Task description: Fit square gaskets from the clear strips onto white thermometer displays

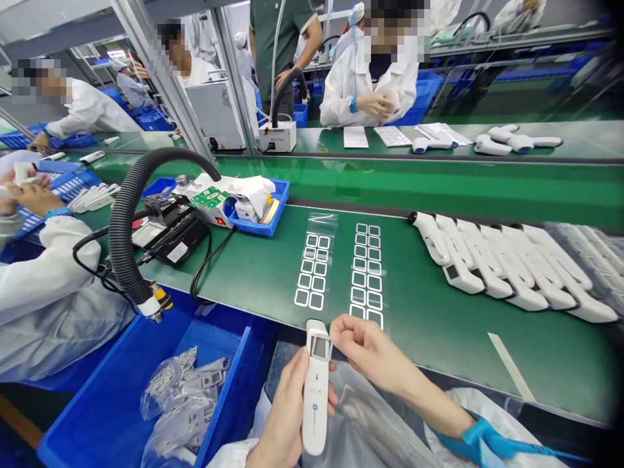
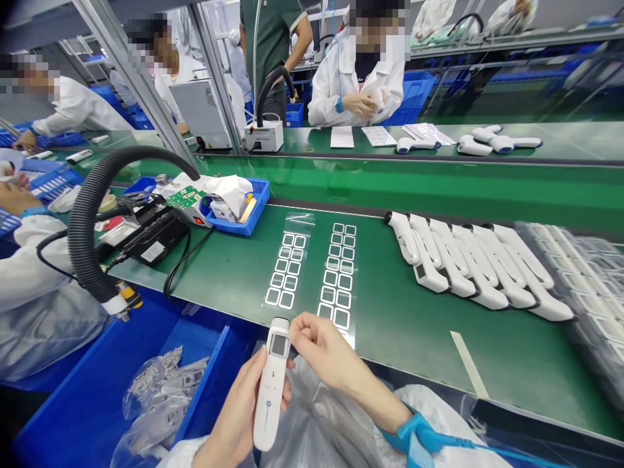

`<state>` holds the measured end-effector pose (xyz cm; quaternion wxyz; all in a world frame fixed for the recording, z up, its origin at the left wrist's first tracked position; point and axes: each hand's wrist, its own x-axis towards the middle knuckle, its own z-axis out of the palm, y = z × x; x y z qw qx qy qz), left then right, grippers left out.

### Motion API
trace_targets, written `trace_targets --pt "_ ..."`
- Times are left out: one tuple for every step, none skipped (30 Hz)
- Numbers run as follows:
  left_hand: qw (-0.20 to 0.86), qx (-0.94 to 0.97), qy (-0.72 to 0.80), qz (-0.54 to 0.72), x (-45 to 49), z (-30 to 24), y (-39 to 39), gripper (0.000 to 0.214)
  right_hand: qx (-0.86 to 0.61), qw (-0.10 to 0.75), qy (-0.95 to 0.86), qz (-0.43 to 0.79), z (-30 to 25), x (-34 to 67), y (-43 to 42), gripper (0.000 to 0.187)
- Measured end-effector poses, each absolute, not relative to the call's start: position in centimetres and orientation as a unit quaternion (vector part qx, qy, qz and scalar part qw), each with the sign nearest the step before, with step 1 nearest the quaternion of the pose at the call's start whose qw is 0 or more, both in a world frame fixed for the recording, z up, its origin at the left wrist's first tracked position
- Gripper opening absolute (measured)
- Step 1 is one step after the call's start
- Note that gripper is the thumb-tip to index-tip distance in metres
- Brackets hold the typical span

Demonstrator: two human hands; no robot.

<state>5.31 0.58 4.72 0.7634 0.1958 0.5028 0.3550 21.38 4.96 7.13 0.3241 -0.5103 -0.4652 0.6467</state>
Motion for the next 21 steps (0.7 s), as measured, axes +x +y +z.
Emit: trace_targets --pt "0.764 0.201 0.502 0.352 5.3 4.7 0.6 0.06 -0.509 0.323 -0.466 0.648 7.2 21.4 5.0 0.026" --pt "0.766 0.204 0.5 0.349 5.4 4.8 0.7 0.06 -0.507 0.322 -0.467 0.649 7.2 21.4 5.1 0.025" --pt "0.767 0.207 0.498 0.346 5.4 4.9 0.7 0.06 -0.505 0.322 -0.468 0.65 7.2 21.4 5.1 0.025" --pt "0.769 0.207 0.498 0.344 5.4 5.0 0.8 0.06 -0.502 0.323 -0.469 0.651 7.1 21.4 5.1 0.024" --pt "0.77 0.205 0.498 0.342 5.5 5.1 0.8 0.06 -0.499 0.324 -0.47 0.652 7.0 21.4 5.2 0.023" --pt "0.77 0.201 0.5 0.342 5.5 5.2 0.8 0.061 -0.496 0.323 -0.473 0.653 6.9 21.4 5.2 0.023" --pt "0.77 0.195 0.501 0.343 5.6 5.3 0.9 0.06 -0.494 0.321 -0.479 0.651 6.8 21.4 5.1 0.022" --pt "0.77 0.189 0.502 0.345 5.6 5.4 0.9 0.06 -0.495 0.317 -0.49 0.644 6.7 21.4 5.1 0.022" --pt "0.77 0.184 0.502 0.346 5.7 5.4 0.9 0.06 -0.5 0.312 -0.507 0.629 6.7 21.4 4.9 0.022" --pt "0.772 0.18 0.501 0.348 5.7 5.4 0.9 0.06 -0.509 0.305 -0.532 0.604 6.6 21.4 4.7 0.024" --pt "0.773 0.177 0.498 0.35 5.7 5.3 0.9 0.059 -0.52 0.301 -0.562 0.568 6.6 21.3 4.5 0.025" --pt "0.775 0.176 0.495 0.352 5.8 5.2 0.9 0.058 -0.532 0.302 -0.594 0.522 6.5 21.3 4.1 0.025" --pt "0.776 0.178 0.491 0.354 5.8 5.1 0.9 0.057 -0.542 0.305 -0.628 0.468 6.3 21.2 3.7 0.025" --pt "0.777 0.182 0.486 0.356 5.8 4.9 0.9 0.055 -0.545 0.31 -0.663 0.409 6.0 21.1 3.2 0.023" --pt "0.778 0.187 0.481 0.357 5.7 4.8 0.9 0.054 -0.543 0.315 -0.696 0.347 5.6 21.1 2.7 0.022" --pt "0.779 0.192 0.477 0.36 5.7 4.6 0.9 0.052 -0.537 0.319 -0.727 0.286 5.2 21.0 2.3 0.023" --pt "0.778 0.195 0.474 0.363 5.7 4.6 1.0 0.051 -0.527 0.32 -0.753 0.232 4.7 21.0 1.8 0.025" --pt "0.778 0.197 0.472 0.365 5.7 4.5 1.0 0.05 -0.515 0.319 -0.773 0.19 4.3 21.1 1.5 0.028" --pt "0.778 0.197 0.471 0.366 5.7 4.5 1.1 0.049 -0.504 0.319 -0.785 0.167 4.0 21.2 1.3 0.03" --pt "0.777 0.198 0.472 0.366 5.7 4.6 1.1 0.049 -0.496 0.322 -0.79 0.166 3.9 21.3 1.3 0.032" --pt "0.777 0.198 0.473 0.366 5.7 4.7 1.2 0.05 -0.49 0.33 -0.785 0.186 3.9 21.5 1.4 0.032"
